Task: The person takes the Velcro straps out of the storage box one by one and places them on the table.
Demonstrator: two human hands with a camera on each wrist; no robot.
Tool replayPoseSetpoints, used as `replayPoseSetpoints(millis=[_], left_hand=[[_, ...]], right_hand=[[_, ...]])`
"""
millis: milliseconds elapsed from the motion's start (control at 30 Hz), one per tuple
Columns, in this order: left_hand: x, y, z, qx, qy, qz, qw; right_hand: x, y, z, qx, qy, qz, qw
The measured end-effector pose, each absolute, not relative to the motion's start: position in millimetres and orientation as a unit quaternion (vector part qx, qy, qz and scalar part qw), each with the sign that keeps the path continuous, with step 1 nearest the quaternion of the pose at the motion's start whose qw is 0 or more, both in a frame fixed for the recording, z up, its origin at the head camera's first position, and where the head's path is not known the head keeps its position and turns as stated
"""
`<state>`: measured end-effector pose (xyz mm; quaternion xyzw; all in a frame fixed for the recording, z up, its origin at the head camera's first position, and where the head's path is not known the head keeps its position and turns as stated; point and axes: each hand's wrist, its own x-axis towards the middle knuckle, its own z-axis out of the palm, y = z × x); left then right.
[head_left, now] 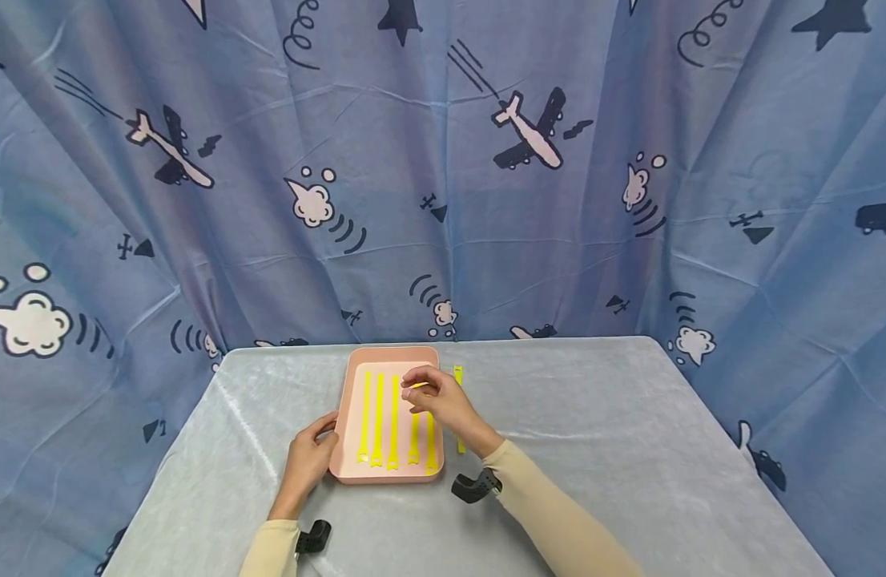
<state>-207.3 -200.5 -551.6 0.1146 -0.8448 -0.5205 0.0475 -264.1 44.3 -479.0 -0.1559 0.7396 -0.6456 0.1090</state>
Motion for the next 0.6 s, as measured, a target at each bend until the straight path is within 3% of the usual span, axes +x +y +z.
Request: replayPoseSetpoints(millis=[600], left_hand=[[-207,-199,-550,0.125,-0.843,-0.520,0.048]], right_hand=[[-275,9,-480,-0.223,0.771,-0.590,0.087]])
